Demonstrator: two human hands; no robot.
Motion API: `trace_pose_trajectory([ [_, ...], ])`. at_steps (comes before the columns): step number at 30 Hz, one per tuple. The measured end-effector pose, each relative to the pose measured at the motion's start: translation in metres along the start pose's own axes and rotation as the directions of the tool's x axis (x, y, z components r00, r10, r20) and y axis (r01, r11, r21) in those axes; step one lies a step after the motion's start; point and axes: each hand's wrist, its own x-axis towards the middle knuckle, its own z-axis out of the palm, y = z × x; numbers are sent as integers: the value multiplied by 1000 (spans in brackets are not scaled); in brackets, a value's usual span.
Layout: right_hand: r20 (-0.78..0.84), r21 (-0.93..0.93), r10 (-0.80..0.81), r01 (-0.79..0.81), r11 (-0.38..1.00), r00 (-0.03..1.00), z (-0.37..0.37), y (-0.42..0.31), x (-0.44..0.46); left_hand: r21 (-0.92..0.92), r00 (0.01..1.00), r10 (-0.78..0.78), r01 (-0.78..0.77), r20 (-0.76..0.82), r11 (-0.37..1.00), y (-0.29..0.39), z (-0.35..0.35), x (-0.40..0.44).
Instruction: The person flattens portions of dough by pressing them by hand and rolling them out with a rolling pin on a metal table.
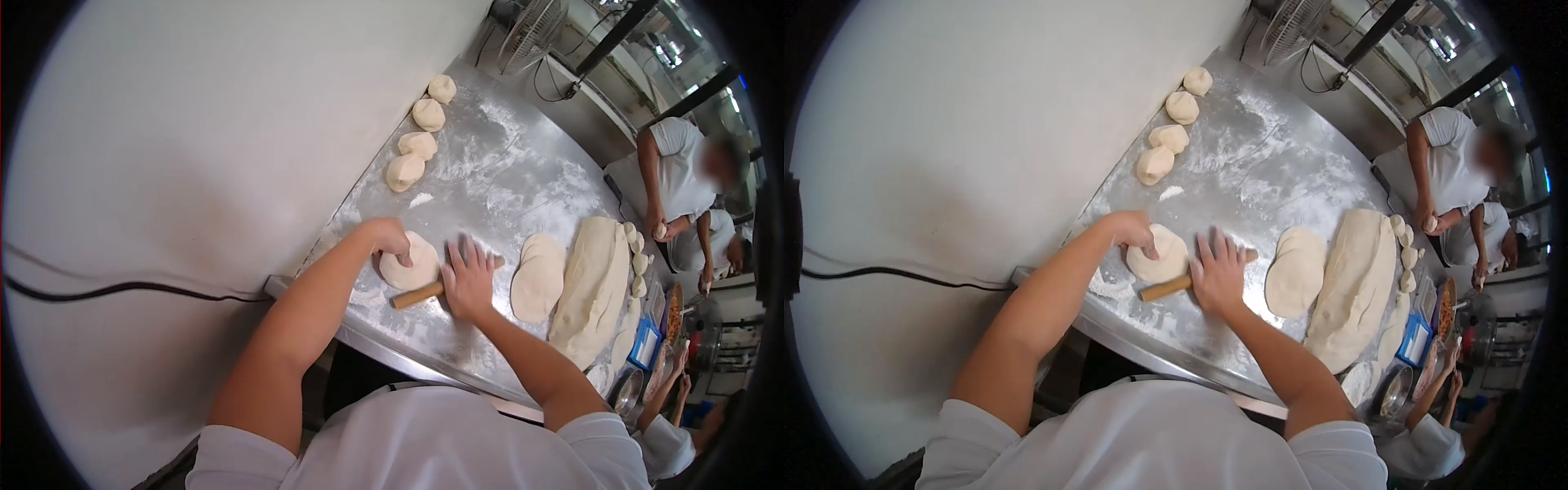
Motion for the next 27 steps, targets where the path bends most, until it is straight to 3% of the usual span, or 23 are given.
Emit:
trace_pose_trajectory([
  [2,-17,-47,71,-72,996,997,7,-13,61,109,999,39,-40,12,993,-2,3,2],
  [6,-80,30,222,-220,975,972,5,-34,137,397,953,102,21,-285,917,20,-5,-23],
  [8,-138,88,252,-241,966,958,6,-32,149,361,917,139,6,-373,933,16,-4,-14],
  [11,-96,230,225,-198,953,970,10,-20,97,248,881,154,-43,-448,968,2,-6,-2],
  [13,-115,28,97,-94,995,989,16,-7,19,97,892,145,-114,-428,989,-12,-4,18],
  [15,-136,3,-21,22,1000,991,20,15,-48,-125,931,123,-175,-343,977,-30,3,38],
  [18,-106,-36,-111,108,993,988,9,24,-53,72,993,48,-40,-105,997,1,2,-13],
  [21,-26,-45,15,-16,999,1000,5,-3,29,-16,998,-16,15,-53,1000,4,10,-9],
  [24,-73,-53,111,-115,992,991,12,-20,113,340,941,101,15,-322,940,16,4,-20],
  [27,-128,59,219,-213,975,967,13,-27,149,309,899,92,51,-429,950,8,-3,-14],
])
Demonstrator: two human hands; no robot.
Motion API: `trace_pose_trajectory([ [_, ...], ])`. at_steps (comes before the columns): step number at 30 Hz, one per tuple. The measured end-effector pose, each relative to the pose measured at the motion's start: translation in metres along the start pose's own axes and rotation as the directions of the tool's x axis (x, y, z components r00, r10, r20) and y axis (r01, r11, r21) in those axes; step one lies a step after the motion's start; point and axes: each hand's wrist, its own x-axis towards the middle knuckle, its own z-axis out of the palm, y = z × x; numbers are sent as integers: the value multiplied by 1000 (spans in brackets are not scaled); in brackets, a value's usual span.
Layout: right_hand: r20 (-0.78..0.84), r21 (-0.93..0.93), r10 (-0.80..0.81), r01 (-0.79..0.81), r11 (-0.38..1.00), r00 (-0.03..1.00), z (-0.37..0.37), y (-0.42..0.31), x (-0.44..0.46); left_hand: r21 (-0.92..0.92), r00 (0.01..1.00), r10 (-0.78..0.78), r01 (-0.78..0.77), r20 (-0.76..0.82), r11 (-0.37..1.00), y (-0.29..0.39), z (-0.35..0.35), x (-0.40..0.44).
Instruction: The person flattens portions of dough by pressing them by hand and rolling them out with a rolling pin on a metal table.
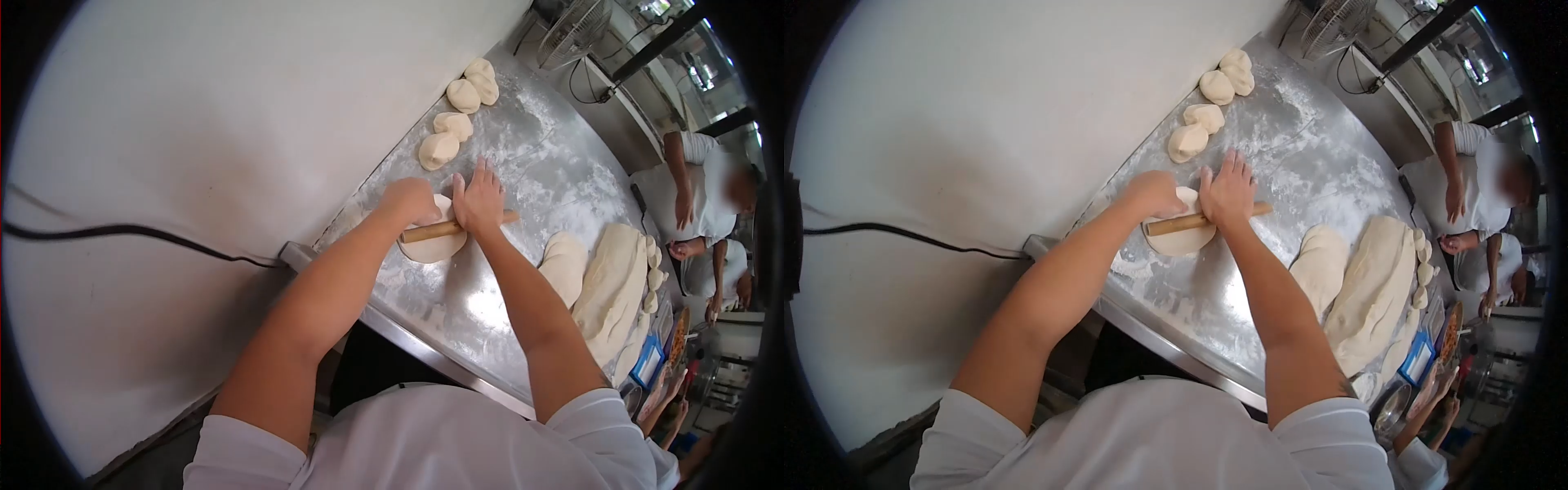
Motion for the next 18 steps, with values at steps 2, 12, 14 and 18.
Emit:
trace_pose_trajectory([
  [2,-21,43,-72,73,996,997,5,14,-19,-68,997,9,-15,-82,998,-6,9,10],
  [12,63,-11,-265,266,964,962,-29,70,-140,-205,944,29,42,329,978,-10,9,1],
  [14,113,-85,-156,166,982,981,-23,37,-87,-249,978,34,19,208,968,-10,18,3],
  [18,14,-38,-63,63,997,998,-2,-6,-1,-6,998,-53,54,26,999,7,-12,-10],
])
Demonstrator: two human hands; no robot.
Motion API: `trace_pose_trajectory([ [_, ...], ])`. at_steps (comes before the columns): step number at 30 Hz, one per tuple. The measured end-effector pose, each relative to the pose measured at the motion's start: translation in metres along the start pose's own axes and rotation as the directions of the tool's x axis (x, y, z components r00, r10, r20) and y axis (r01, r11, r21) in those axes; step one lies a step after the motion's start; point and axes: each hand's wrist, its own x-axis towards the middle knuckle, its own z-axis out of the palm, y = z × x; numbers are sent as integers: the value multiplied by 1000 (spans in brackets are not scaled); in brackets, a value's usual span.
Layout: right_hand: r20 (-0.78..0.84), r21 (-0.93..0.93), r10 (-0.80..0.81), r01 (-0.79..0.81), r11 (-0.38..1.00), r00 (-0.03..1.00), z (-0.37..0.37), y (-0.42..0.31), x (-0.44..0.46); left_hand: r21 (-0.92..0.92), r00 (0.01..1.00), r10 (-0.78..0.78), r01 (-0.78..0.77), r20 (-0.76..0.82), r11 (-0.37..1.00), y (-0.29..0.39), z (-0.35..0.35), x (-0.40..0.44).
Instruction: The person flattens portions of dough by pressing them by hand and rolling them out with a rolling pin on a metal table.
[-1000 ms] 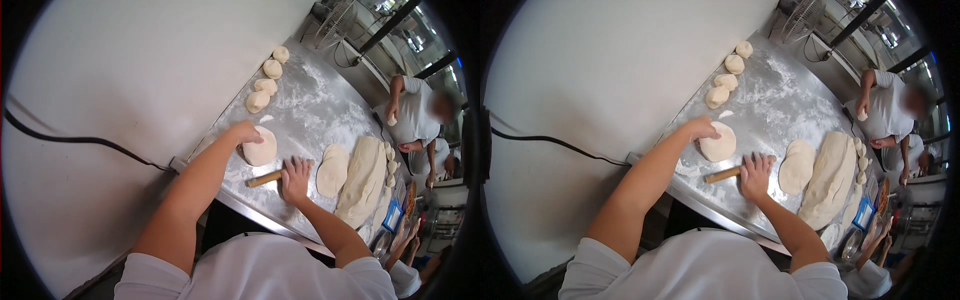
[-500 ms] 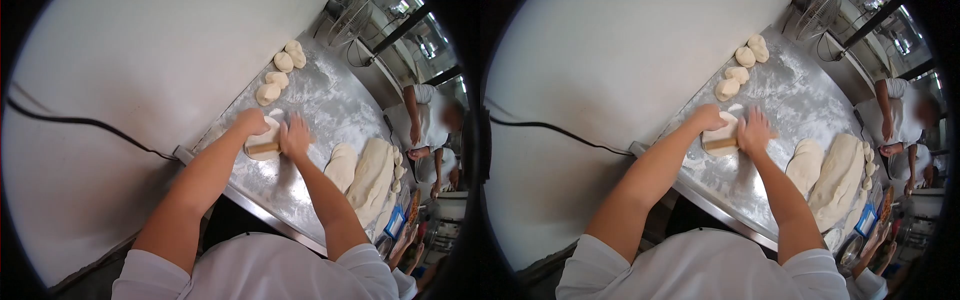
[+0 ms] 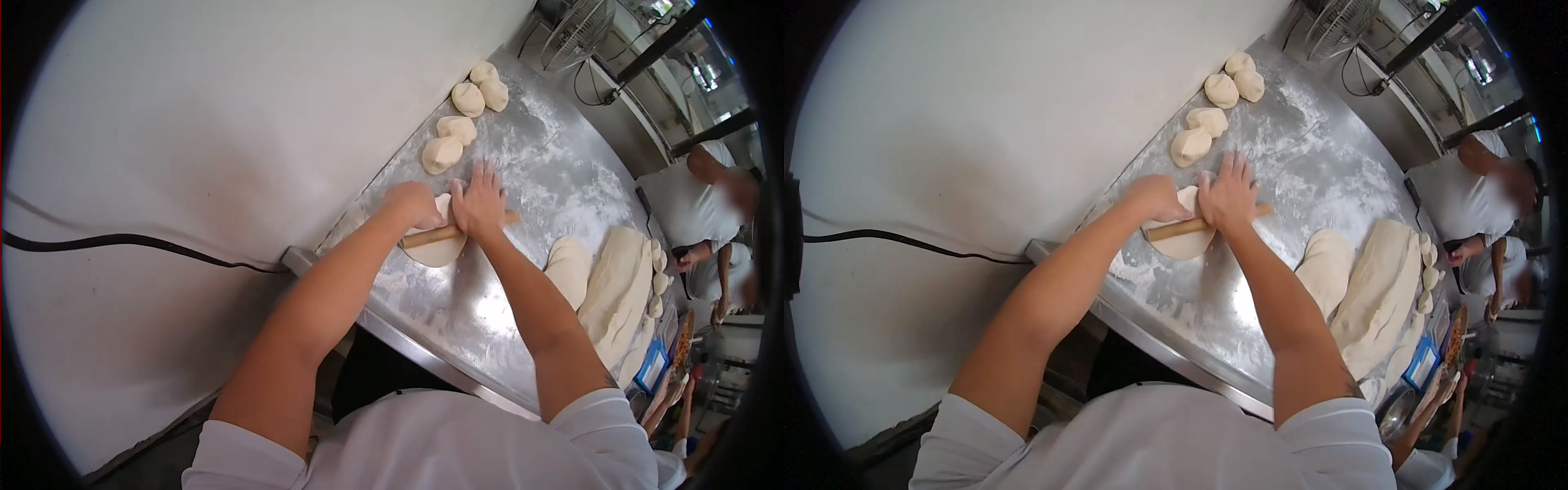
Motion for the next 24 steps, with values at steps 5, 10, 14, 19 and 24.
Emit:
trace_pose_trajectory([
  [5,-64,245,-13,28,969,998,7,22,-27,-46,988,113,-118,-105,992,-13,15,11],
  [10,-47,101,-247,251,963,968,-25,91,-181,-609,993,114,-69,36,790,-8,39,25],
  [14,-4,82,-264,263,961,965,-33,97,-176,-450,978,101,-8,183,893,-6,36,14],
  [19,88,-56,-163,168,984,983,-8,54,-64,-251,981,102,-58,165,966,-5,27,13],
  [24,-11,76,0,1,997,1000,0,15,17,-65,999,33,-34,-17,997,0,2,9],
])
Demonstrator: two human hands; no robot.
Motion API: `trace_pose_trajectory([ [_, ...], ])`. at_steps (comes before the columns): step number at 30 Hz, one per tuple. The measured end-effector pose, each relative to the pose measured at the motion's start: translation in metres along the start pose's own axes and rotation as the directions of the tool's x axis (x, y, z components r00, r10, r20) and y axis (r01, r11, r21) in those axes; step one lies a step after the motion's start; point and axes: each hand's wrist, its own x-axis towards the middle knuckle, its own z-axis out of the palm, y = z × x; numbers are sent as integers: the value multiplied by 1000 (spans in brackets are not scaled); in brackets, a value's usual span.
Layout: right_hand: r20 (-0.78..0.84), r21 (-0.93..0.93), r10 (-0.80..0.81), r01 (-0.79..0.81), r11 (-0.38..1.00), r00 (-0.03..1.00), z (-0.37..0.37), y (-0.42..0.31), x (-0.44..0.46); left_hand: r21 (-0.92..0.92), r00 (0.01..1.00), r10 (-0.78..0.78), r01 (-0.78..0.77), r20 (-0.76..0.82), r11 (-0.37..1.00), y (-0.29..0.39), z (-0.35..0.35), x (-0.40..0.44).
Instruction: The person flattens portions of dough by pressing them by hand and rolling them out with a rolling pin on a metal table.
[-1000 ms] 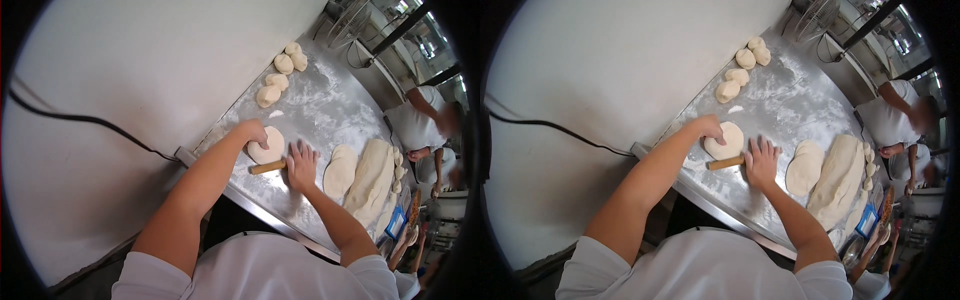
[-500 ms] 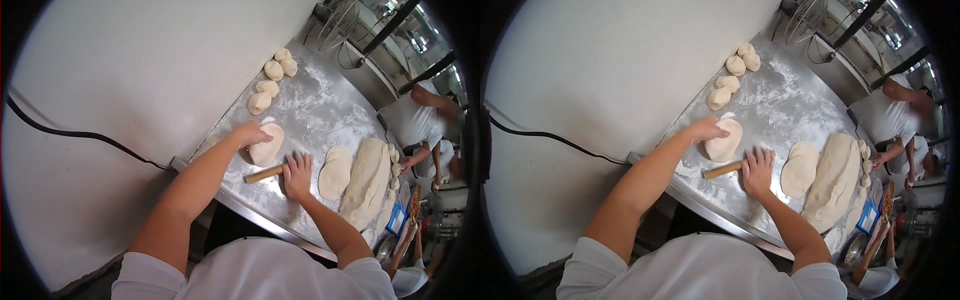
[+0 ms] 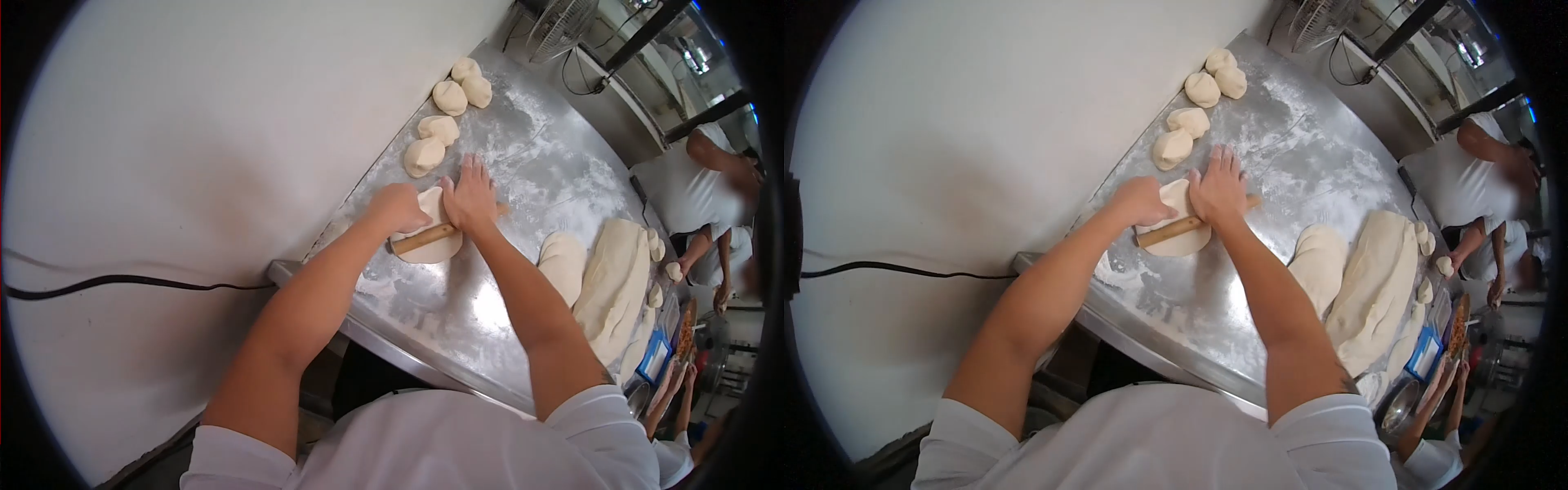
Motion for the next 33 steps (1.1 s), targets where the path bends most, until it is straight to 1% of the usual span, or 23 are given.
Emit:
trace_pose_trajectory([
  [3,-69,159,-65,75,984,995,14,17,-9,-57,986,44,-54,-163,997,-12,16,11],
  [5,-54,-19,-167,166,986,985,-4,38,-66,-319,987,-7,-45,-161,947,-19,25,17],
  [6,-24,-59,-167,165,984,986,-12,48,-102,-445,987,-34,-40,-156,895,-22,30,24],
  [7,-69,11,-219,220,975,973,-15,66,-137,-484,1000,-16,6,-17,875,-30,42,35],
  [8,-84,18,-267,269,963,960,-23,79,-164,-514,992,3,61,123,856,-40,55,49],
  [9,-80,50,-258,262,964,963,-23,89,-185,-531,966,25,120,257,839,-46,59,55],
  [12,-18,15,-277,277,961,961,-39,83,-180,-534,917,49,186,396,824,-18,29,11],
  [13,-8,-31,-287,287,958,958,-28,85,-161,-492,920,32,180,391,852,-12,21,6],
  [15,122,-121,-208,222,967,971,-23,58,-115,-404,920,-6,177,391,897,-5,16,0],
  [17,72,-166,-188,197,966,980,-8,34,-64,-141,984,-22,48,179,989,4,6,1],
  [18,69,-149,-128,137,979,989,-2,19,-40,7,996,-1,0,86,1000,5,10,0],
  [19,54,-138,-78,85,987,995,1,7,-19,37,998,-1,-1,60,999,5,12,2],
  [21,-16,-48,-63,63,997,998,11,-2,1,107,1000,14,-12,-18,994,7,6,3],
  [22,-55,-4,-60,59,998,997,13,-4,8,50,996,36,-32,-77,998,3,6,6],
  [24,-38,67,-103,105,992,994,8,16,-22,-64,981,76,-89,-180,994,-16,27,22],
  [25,-28,99,-122,124,987,992,2,31,-49,-169,984,42,-72,-173,983,-22,36,28],
  [26,2,5,-163,163,987,987,-8,42,-79,-270,986,11,-57,-169,961,-28,39,37],
  [27,37,-83,-194,197,977,980,-17,53,-114,-365,988,-18,-40,-156,930,-32,39,40],
  [28,-62,-21,-278,278,960,958,-23,67,-143,-469,998,-35,8,-49,883,-33,37,36],
  [29,-72,-25,-327,326,945,942,-26,83,-162,-563,997,-44,70,60,824,-35,34,32],
  [30,-67,-34,-330,328,944,942,-30,87,-169,-642,984,-45,148,174,752,-36,34,27],
  [32,-60,-40,-333,331,943,941,-32,87,-174,-503,954,11,149,301,851,-32,23,14],
  [33,-31,-75,-311,308,948,950,-25,83,-160,-426,928,28,144,372,893,-29,17,9],
])
